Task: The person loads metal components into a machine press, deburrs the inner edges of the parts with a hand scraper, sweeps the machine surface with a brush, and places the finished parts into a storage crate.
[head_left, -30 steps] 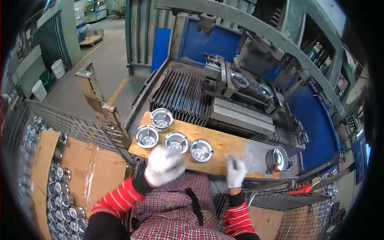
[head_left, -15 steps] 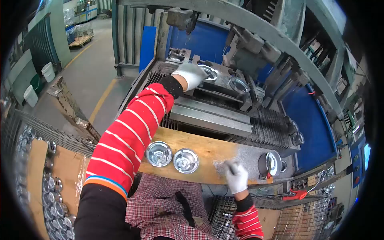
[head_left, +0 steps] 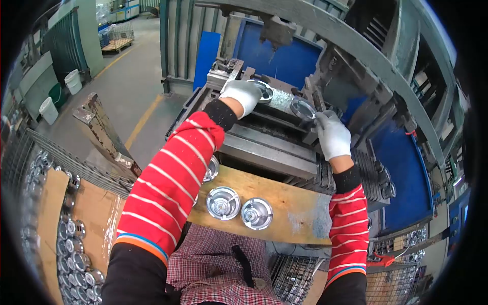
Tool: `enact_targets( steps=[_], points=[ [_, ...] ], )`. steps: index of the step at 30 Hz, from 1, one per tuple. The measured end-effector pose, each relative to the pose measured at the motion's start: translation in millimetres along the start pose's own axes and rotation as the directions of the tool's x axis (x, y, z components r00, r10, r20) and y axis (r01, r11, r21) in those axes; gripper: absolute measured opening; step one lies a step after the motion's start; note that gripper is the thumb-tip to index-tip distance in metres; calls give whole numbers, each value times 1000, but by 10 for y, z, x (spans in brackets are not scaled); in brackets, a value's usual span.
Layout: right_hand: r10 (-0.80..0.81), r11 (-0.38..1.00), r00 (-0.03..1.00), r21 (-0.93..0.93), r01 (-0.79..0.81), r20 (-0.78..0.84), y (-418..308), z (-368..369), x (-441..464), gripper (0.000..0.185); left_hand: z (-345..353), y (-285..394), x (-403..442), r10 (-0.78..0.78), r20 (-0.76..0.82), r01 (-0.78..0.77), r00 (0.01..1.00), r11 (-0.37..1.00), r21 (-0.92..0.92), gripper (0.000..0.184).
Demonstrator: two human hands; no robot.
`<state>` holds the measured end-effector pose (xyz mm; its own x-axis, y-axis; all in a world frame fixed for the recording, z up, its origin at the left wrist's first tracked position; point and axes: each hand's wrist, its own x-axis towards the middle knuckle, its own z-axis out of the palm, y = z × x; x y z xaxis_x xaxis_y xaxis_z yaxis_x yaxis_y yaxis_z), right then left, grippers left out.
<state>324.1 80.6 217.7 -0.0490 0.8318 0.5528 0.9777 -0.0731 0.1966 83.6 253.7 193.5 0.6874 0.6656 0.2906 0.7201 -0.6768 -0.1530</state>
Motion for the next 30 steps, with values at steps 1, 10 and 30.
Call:
enact_targets(
  steps=[1,10,30],
  points=[
    [-19,999,999,49,20,-33,-36,8,10,17,53,-114,-25,-11,-2,10,1000,998,-64,25],
    [47,998,944,16,-55,325,-174,449,467,29,165,-137,26,11,-12,-11,1000,1000,-18,21],
    [-63,984,993,163,78,-96,70,-315,-1480,30,183,-223,-157,200,-314,-173,928,978,112,19]
  ],
)
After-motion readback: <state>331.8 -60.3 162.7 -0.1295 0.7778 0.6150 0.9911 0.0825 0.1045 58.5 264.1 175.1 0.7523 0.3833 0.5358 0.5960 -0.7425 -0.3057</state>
